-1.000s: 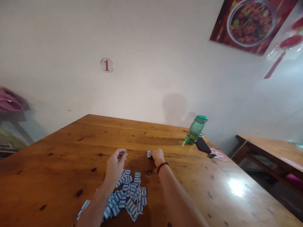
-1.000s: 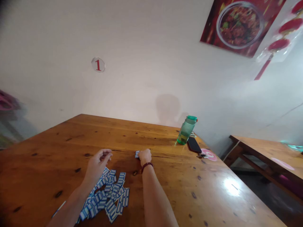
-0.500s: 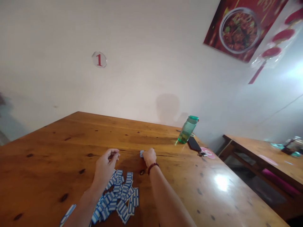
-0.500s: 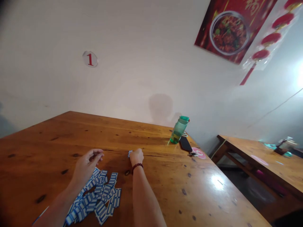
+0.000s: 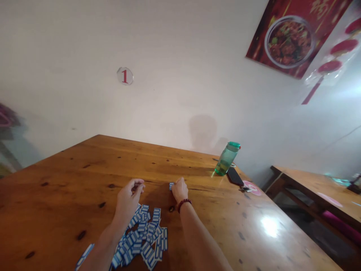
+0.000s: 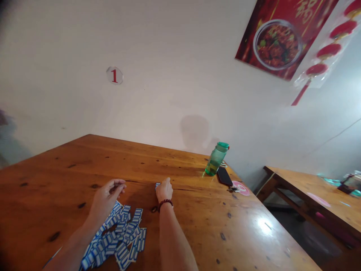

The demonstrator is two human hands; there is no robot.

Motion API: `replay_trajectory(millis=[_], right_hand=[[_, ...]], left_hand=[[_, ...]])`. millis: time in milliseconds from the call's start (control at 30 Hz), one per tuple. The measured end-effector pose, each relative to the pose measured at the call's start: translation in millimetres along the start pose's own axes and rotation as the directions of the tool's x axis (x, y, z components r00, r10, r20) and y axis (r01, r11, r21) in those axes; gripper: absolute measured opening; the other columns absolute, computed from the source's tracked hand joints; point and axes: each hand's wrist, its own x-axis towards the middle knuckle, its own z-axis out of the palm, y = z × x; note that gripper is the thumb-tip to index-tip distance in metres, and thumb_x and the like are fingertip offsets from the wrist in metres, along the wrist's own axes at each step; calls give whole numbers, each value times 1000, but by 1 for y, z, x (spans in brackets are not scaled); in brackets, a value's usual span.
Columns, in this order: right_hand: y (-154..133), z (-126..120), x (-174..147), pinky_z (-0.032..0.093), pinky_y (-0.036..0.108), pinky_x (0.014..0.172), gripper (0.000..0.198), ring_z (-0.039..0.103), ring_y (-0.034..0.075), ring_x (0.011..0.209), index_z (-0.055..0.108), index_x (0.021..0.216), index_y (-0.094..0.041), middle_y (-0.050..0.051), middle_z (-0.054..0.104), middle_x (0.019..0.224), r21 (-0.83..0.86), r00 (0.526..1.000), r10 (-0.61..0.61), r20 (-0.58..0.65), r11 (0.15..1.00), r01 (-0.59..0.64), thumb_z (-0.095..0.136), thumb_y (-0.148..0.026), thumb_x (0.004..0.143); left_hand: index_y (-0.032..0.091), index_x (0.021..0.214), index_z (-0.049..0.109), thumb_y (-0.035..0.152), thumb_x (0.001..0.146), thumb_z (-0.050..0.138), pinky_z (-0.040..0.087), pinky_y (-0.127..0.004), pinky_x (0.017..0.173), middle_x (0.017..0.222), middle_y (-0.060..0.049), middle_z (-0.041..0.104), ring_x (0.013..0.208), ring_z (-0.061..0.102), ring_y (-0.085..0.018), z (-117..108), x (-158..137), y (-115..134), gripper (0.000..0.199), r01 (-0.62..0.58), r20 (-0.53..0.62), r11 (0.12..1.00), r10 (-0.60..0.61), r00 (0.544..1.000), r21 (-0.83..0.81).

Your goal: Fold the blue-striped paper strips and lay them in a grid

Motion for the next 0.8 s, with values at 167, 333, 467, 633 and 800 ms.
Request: replay_trajectory(millis=[167, 333, 467, 633, 800], right_hand=[[-2, 2, -4, 42, 26, 68, 30, 61, 19, 87, 56, 94, -21, 6, 65, 93, -22, 997, -72, -4, 997, 72, 40, -4, 75], [0, 4, 0, 41, 25, 70, 26, 59, 19, 90, 60, 87, -21, 6, 65, 96, -21, 995, -98, 24, 995, 99, 43, -6, 74], [2, 4, 6, 41, 24, 68, 24, 60, 19, 88, 62, 85, -21, 6, 66, 94, 10, 995, -86, 39, 996, 86, 44, -9, 74], [1, -4, 9, 42, 24, 61, 18, 62, 20, 78, 64, 81, -15, 9, 68, 82, 106, 990, -127, 56, 987, 121, 47, -16, 75], [12, -15, -31, 41, 20, 66, 19, 60, 15, 75, 61, 89, -16, 4, 66, 82, 247, 941, -339, 20, 913, 324, 46, -19, 78]], left_hand=[[18, 72, 58, 35, 63, 51, 46, -27, 52, 66, -4, 65, 55, 60, -17, 0, 0, -3, 21, -1, 3, 1000, 1, 1000, 15], [18, 71, 57, 34, 63, 51, 47, -28, 57, 63, -3, 64, 54, 59, -16, 0, 1, -5, 18, -24, 0, 1000, 24, 1000, 1], [17, 71, 57, 33, 63, 51, 46, -27, 55, 63, -3, 64, 54, 59, -16, -1, 2, -3, 19, -17, -3, 1000, 17, 1000, -12], [17, 70, 57, 35, 64, 52, 45, -25, 52, 62, -3, 63, 56, 59, -16, -6, 3, 1, 19, -3, -52, 999, 0, 999, -45], [16, 70, 57, 33, 66, 51, 44, -24, 53, 63, -2, 61, 59, 57, -15, -12, 4, 6, 19, -47, -172, 993, 28, 985, -108]])
